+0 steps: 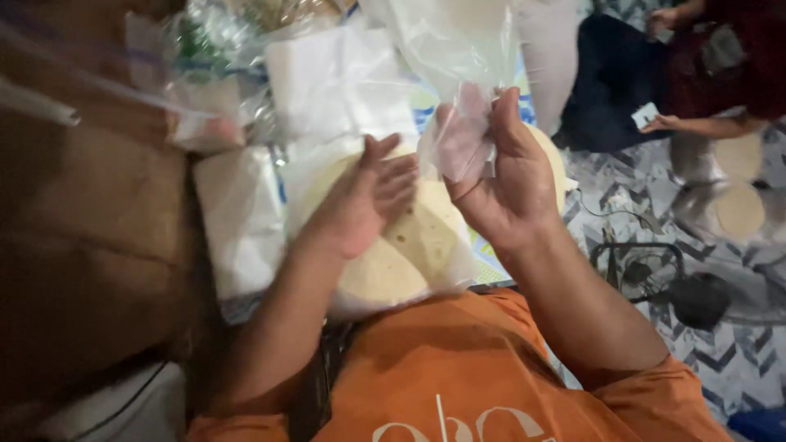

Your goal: The person packages flatbreads by placing plastic sheets between individual tortillas and folding the plastic over them.

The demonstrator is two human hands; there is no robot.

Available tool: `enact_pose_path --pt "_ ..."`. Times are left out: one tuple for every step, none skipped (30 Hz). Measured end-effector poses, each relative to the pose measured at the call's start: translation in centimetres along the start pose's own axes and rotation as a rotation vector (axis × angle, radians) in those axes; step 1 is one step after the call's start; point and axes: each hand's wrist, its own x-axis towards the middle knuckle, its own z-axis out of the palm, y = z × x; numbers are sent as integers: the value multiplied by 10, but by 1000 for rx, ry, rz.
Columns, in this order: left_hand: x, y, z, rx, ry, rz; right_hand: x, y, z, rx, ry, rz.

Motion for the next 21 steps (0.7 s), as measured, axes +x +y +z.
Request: enact_pose_path --pt "-5 -3 1 -9 19 11 -1 9 0 1 3 24" --pt "-9 -6 4 -39 -156 104 -2 16 0 3 -38 79" --pt "-12 -9 7 -67 -332 197 -4 23 1 5 -79 135" --pt "-19 -6 8 -74 -322 204 -4 24 0 3 -75 148" --pt "-26 -2 9 -125 -371 331 -4 25 -2 51 -86 158" --pt "-31 2 11 -172 -424 459 -4 25 -3 98 -99 163" --pt "-34 4 0 -175 -418 465 -5 22 -5 96 -98 172" --pt "-37 6 -11 -210 -254 473 -6 19 -7 -41 69 76" --pt "-40 8 -22 -244 -89 480 -6 16 -10 -180 232 -23" --pt "-47 4 -31 -244 -86 484 -6 13 -19 -181 231 -18" --pt "-54 1 -40 -74 141 468 -5 9 -28 -561 320 -70" --pt "-60 -3 -48 98 364 442 -5 5 -37 -942 403 -126" --pt "-68 -6 -51 97 364 445 -7 6 -48 -943 400 -125" --pt "-77 -10 -53 258 453 444 -10 7 -59 -1155 401 -186" --pt "-86 -15 -56 419 540 439 -14 8 -69 -1366 398 -248" --pt "-93 -21 -56 417 544 442 -20 10 -69 -1367 394 -245" --pt "-100 -28 -56 502 580 395 -27 11 -68 -1468 338 -252" --pt "-108 -35 -57 587 616 346 -33 13 -67 -1566 281 -259" --pt "-112 -42 -61 587 621 348 -37 18 -71 -1566 277 -255" --pt "-115 -50 -65 605 642 338 -43 22 -74 -1682 357 -237" --pt "-118 -58 -69 624 664 329 -48 25 -78 -1796 439 -217"
